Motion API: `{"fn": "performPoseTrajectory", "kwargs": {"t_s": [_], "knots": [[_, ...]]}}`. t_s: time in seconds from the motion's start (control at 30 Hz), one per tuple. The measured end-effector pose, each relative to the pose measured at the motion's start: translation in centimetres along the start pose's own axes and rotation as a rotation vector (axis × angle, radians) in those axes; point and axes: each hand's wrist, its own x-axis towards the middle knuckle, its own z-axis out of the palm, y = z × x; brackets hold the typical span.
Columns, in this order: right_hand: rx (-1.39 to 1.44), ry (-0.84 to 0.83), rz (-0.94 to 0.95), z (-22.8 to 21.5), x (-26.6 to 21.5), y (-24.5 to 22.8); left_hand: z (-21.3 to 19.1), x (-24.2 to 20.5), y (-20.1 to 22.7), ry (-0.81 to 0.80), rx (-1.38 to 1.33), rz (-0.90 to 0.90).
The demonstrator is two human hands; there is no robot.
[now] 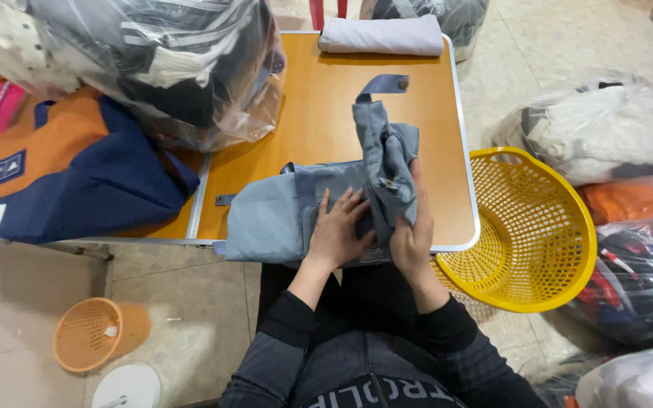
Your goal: The person folds a gray shoulder bag and a blue-and-orange duffel bag on a table, then places the gray bag into a clear plastic bag. The person smooths and aligns the bags before folding them compactly.
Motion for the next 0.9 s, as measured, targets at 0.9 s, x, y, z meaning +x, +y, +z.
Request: {"fn": "performPoseTrajectory", "kwargs": {"t_s": [0.9], "knots": [[-0.482,-0.333,-0.305,15.4,-2.5,-2.8,1.0,-7.4,-10.5,1.182,-1.103,-0.484]]}}
